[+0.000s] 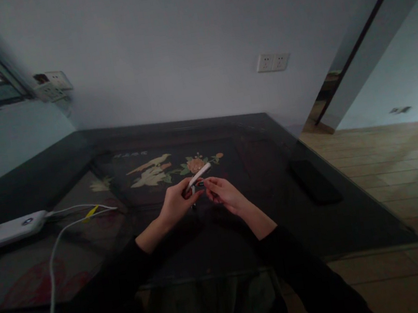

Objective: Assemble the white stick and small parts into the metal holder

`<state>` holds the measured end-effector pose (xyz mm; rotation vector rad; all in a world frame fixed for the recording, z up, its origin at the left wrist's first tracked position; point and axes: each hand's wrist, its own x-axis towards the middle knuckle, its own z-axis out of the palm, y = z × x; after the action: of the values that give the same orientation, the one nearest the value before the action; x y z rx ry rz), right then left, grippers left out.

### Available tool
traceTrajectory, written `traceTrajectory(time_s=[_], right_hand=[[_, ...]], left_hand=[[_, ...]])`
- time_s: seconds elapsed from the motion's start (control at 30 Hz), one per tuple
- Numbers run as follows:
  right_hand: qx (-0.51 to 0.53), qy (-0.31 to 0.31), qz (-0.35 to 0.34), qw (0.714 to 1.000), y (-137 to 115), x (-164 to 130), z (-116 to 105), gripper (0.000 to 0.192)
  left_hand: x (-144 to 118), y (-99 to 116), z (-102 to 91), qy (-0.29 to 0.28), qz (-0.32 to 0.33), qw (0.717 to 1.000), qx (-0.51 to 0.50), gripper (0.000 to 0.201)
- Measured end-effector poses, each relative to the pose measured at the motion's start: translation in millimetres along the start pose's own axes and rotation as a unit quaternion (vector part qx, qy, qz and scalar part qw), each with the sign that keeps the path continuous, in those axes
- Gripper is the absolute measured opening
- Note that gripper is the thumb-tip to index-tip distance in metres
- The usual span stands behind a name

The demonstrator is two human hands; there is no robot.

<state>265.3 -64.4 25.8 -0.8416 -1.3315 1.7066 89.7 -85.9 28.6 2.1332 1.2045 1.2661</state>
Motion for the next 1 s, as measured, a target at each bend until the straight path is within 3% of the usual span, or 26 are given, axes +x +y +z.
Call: traceTrajectory(time_s=[0.2, 0.4, 0.73, 1.0], right_hand=[[-0.04, -0.013, 0.022, 0.999, 0.7, -1.5, 3.1, 0.05], [-0.067, -0.007, 0.022, 0.997, 0.8, -2.1, 6.0, 0.049], [-0.03, -0.016, 0.022, 0.999, 2.9, -1.5, 5.6, 0.046], [-0.013, 0.032, 0.022, 0.999, 3.9, 0.9, 4.0, 0.039]], left_hand=[[-0.8, -5.9, -1.8, 0.003, 0.031, 0.997, 0.075, 0.01], [-0.3, -8.7, -2.3, -0.009, 0.038, 0.993, 0.112, 0.008], [0.2, -10.6, -1.5, 0.024, 0.022, 0.996, 0.081, 0.014], [0.9, -6.6, -2.6, 0.034, 0.017, 0.998, 0.056, 0.014]])
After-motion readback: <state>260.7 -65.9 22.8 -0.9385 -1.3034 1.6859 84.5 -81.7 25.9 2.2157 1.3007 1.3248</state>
